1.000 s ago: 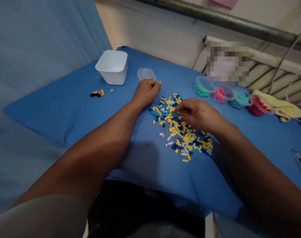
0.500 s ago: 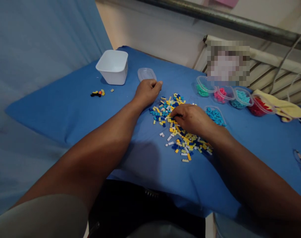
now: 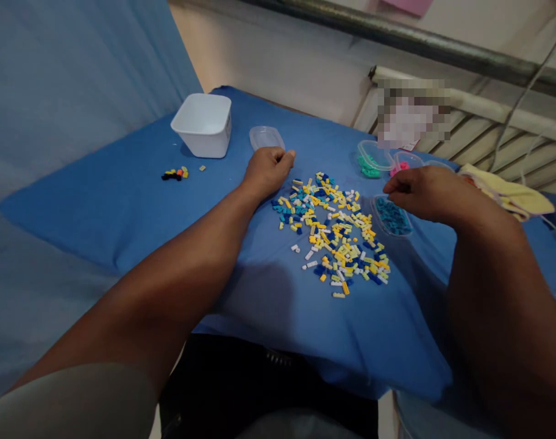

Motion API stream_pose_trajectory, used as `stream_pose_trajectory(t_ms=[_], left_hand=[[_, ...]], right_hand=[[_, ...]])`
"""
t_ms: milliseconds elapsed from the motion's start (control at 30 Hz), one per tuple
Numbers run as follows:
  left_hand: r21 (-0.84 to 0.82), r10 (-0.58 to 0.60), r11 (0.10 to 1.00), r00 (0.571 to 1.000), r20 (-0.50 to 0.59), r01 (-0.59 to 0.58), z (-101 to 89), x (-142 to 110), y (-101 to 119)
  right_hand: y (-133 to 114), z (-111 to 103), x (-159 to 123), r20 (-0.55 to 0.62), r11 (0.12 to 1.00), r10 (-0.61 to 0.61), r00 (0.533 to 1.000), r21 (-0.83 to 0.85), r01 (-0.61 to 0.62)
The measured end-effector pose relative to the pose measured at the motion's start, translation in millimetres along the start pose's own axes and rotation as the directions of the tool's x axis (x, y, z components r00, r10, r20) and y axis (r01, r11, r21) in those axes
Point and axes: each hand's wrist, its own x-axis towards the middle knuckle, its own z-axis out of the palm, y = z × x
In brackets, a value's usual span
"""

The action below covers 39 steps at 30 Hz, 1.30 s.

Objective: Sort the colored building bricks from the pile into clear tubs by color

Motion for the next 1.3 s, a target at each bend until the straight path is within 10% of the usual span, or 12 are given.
stream_pose_trajectory(t_ms=[267, 600, 1300], left_hand=[[0.001, -0.028, 1.0, 1.0, -0.001, 0.028, -1.0, 0, 1], [0.017, -0.01, 1.0, 1.0, 0.001, 0.01, 0.5, -1, 2], [0.027, 0.002, 1.0, 1.0, -0.001, -0.002, 1.4, -1, 3]], right_hand=[[1, 1, 3, 0.054, 0.996, 0.002, 0.999, -0.09, 0.002], [-65, 63, 21, -0.167, 0.868, -0.445, 0.88, 0.162, 0.47], [-57, 74, 24, -0.263, 0.902, -0.347, 0.9, 0.17, 0.397]])
